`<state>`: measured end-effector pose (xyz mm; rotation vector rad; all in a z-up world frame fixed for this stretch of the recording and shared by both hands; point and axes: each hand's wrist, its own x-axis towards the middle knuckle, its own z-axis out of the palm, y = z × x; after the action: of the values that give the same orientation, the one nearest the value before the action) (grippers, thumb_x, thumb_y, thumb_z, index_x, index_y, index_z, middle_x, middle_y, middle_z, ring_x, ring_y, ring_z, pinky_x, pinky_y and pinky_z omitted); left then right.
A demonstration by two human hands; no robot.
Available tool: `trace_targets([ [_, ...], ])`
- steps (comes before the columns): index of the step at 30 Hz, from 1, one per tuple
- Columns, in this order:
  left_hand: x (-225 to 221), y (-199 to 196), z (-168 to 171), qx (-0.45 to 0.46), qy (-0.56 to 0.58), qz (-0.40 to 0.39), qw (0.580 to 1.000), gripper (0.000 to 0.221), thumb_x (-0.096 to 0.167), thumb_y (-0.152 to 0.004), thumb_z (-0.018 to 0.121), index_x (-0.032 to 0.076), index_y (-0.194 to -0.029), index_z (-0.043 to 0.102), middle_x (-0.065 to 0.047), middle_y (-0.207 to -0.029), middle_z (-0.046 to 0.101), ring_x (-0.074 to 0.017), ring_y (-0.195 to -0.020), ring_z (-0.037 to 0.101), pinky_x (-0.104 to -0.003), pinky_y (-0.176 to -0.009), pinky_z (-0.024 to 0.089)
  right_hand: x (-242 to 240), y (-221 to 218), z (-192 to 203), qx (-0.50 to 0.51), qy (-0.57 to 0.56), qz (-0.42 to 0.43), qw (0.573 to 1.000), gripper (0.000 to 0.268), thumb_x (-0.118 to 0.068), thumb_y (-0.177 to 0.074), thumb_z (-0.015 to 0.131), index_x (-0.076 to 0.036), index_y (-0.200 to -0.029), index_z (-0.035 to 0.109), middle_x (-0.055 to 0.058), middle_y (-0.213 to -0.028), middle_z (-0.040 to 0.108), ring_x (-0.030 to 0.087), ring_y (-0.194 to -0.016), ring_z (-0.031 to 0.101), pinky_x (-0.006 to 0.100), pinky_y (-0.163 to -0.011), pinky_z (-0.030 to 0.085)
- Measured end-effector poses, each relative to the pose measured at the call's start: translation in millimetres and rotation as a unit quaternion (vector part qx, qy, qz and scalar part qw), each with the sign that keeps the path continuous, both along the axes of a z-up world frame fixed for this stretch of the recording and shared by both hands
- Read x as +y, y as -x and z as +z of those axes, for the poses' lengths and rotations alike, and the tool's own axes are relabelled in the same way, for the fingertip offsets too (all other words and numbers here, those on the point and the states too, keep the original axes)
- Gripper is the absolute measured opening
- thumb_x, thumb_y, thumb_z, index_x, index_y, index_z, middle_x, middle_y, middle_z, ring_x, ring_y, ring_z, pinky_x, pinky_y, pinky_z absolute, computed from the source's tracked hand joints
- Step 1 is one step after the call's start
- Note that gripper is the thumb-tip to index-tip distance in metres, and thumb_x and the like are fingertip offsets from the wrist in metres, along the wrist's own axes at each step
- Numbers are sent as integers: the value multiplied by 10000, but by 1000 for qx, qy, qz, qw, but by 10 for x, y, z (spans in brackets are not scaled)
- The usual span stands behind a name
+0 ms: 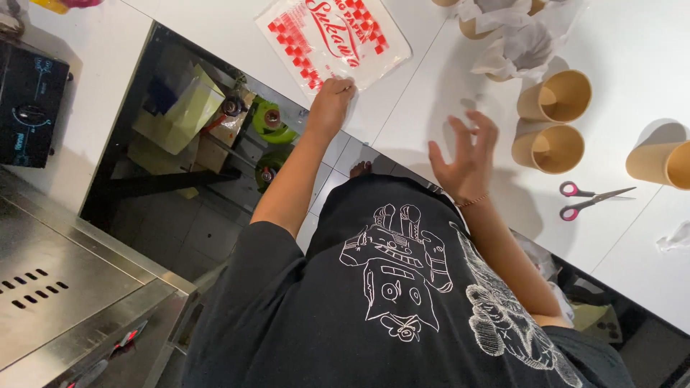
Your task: Lining brown paper cups with white paper sheets.
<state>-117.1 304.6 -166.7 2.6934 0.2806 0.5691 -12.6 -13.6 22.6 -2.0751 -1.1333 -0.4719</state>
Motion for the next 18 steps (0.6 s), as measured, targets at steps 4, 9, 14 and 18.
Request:
trace_targets([
  [4,-10,-29,345,-57,106,6,993,116,13,-958,715,12,-1055,778,-126,-1103,734,-280,-1088,681,-344,-996,541,685,53,-600,-27,72,140,987,124,-112,-948,690,-63,-1045,749,102,-1005,619,279,-1022,624,344,-859,521],
  [9,56,-55,472,-75,304,65,947,130,-2,-925,736,88,-1001,791,-74,-1013,764,-232,-973,733,-319,-937,574,1528,73,-1244,-18,72,213,974,150,-68,-1062,616,-49,-1121,753,102,-1048,716,269,-1101,670,342,-952,516],
  [14,162,8,1016,-93,354,70,928,203,-7,-925,651,132,-968,791,-54,-917,734,-220,-870,725,-328,-832,588,1952,1,-1485,-209,165,230,936,149,-173,-1052,643,-93,-1149,723,18,-1193,703,183,-1262,585,346,-1120,434],
  [18,238,91,1397,-125,334,52,933,218,-47,-928,613,89,-965,779,-93,-947,740,-278,-888,709,-343,-743,595,2094,-96,-1634,-292,113,271,910,179,-175,-1086,550,-76,-1070,698,75,-1025,667,230,-1081,630,349,-938,497],
])
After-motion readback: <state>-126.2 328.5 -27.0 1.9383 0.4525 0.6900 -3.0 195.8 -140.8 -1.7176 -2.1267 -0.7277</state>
